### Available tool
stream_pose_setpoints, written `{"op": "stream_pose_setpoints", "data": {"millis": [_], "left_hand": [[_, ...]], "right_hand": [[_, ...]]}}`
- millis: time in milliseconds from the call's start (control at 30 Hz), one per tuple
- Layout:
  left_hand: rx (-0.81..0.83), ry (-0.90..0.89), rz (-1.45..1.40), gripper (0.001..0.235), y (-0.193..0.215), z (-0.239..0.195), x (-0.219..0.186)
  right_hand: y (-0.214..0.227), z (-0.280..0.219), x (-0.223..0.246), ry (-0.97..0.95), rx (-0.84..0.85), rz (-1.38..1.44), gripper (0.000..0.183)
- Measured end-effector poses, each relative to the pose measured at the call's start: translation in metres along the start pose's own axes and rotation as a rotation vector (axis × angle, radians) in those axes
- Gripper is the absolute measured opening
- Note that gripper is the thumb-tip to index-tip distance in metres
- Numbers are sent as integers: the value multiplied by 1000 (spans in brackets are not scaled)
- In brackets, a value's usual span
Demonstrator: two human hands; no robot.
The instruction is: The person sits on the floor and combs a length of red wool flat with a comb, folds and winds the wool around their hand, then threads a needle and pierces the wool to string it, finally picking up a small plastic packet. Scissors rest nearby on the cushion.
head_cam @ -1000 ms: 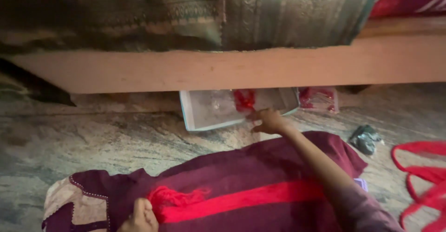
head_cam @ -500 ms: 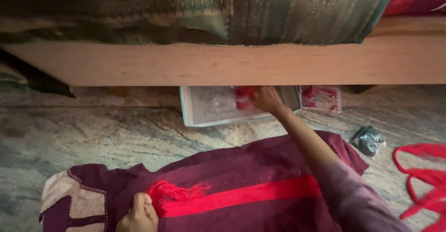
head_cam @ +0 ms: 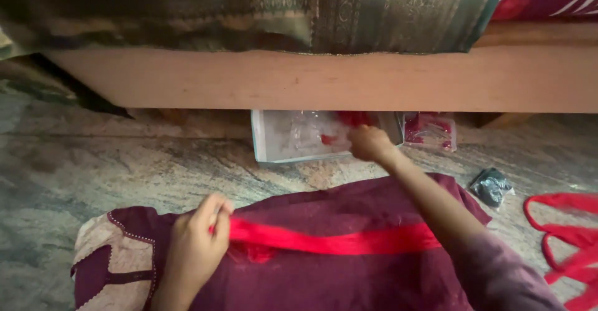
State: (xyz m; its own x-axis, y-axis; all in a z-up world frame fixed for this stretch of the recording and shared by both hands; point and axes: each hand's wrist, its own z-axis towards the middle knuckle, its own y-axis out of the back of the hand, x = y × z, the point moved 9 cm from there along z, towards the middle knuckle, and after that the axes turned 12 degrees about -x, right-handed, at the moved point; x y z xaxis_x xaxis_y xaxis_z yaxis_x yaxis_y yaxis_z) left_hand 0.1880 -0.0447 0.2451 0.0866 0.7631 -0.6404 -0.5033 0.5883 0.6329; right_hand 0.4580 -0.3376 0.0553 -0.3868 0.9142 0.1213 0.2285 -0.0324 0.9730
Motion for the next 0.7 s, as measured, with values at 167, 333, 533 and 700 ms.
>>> {"op": "stream_pose_setpoints", "data": {"millis": [167,333,533,700], "left_hand": [[39,-8,-90,4,-11,46,-67],[-28,-63,-305,8,-7,87,-101],[-60,14,-349,9,30,123,-44],[-48,303,-497,10,37,136,42]], "right_hand": [[116,-102,127,239,-90,933,44],[163,-163,219,678,131,1235,72],[69,-161,142,496,481,959,52],[62,-178,53,231,462,820,60]]}}
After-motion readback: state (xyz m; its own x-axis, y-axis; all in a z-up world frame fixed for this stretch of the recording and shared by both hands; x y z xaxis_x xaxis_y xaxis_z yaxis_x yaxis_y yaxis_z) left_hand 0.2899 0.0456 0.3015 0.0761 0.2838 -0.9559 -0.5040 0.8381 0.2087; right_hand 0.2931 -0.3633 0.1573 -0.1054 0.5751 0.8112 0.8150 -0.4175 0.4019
